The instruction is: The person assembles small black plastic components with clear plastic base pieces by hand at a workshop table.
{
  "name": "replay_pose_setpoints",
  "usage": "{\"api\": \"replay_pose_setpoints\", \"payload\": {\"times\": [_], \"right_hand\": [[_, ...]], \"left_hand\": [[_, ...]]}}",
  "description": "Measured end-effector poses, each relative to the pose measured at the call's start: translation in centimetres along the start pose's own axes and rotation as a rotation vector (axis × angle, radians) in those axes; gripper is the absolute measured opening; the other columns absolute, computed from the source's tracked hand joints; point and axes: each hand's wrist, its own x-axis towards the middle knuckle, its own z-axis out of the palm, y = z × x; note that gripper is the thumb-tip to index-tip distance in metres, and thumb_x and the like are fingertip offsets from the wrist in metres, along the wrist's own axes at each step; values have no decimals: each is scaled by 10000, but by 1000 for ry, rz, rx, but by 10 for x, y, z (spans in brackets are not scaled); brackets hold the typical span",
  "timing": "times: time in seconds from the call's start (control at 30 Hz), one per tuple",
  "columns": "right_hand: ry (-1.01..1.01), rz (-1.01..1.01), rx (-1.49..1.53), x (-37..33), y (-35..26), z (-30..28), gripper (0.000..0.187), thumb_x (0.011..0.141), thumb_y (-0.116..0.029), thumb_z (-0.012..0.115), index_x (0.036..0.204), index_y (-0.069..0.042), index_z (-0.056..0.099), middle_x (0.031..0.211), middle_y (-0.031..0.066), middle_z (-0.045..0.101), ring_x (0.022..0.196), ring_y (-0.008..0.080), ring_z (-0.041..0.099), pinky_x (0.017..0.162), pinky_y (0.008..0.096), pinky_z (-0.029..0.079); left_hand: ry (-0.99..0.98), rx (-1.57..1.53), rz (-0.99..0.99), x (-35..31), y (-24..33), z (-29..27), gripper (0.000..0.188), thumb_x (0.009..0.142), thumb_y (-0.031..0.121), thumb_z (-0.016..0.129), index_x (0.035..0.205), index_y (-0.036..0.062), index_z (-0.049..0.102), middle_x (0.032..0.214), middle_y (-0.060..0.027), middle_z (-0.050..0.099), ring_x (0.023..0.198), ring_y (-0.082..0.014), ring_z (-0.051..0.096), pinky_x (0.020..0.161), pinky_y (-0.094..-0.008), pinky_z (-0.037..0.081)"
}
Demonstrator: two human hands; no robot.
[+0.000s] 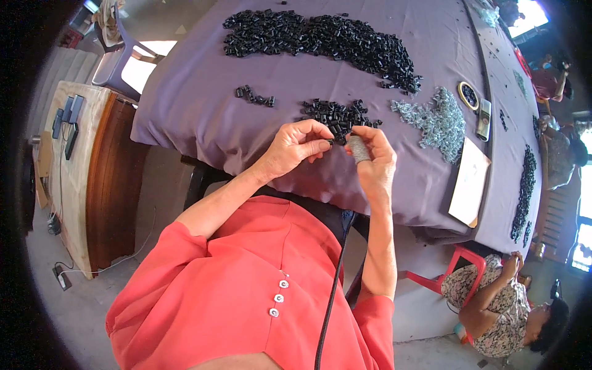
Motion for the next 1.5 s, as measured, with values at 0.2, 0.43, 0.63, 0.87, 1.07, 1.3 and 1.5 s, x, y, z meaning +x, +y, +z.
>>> {"api": "replay_pose_setpoints", "payload": {"times": [0.2,0.43,0.63,0.87,1.07,1.3,1.5], "right_hand": [[-22,35,-12,-7,6,5,275,780,153,475,998,27,584,878,69,635,755,121,601,715,242,488],[-51,49,145,-9,12,9,239,806,121,491,996,20,594,865,67,631,735,122,613,696,249,507],[-22,64,154,-10,12,15,212,815,115,503,980,26,603,839,72,639,726,128,630,669,247,523],[-24,24,-21,-12,6,18,220,802,119,508,967,17,613,812,72,646,715,127,632,668,241,520],[-70,59,19,-12,7,14,224,799,125,509,958,10,618,812,61,643,709,121,624,662,235,510],[-112,87,5,-12,6,9,182,806,124,518,925,20,607,790,60,634,688,113,614,641,230,512],[-88,132,179,-10,9,9,127,800,111,553,876,18,594,787,59,625,661,115,603,613,233,512]], "left_hand": [[28,-12,8,0,-2,-1,117,852,95,629,961,54,620,766,19,602,628,-40,524,534,-181,422],[29,-25,-9,0,0,-1,113,850,104,633,954,61,629,763,25,601,619,-36,519,530,-180,419],[29,0,-15,0,-2,-2,123,852,87,626,969,51,620,776,16,606,622,-41,522,538,-180,423],[16,-19,-8,1,-4,-3,112,854,67,616,963,42,614,778,8,613,628,-43,518,546,-180,426],[8,2,-2,-1,-2,-3,87,856,60,612,941,46,620,774,11,613,630,-39,510,549,-178,420],[-41,71,8,1,-2,-3,53,854,62,611,899,51,637,755,15,606,636,-36,516,548,-179,416],[-39,24,5,-1,-1,-4,42,855,67,610,884,53,637,747,18,601,644,-33,514,552,-177,409]]}}
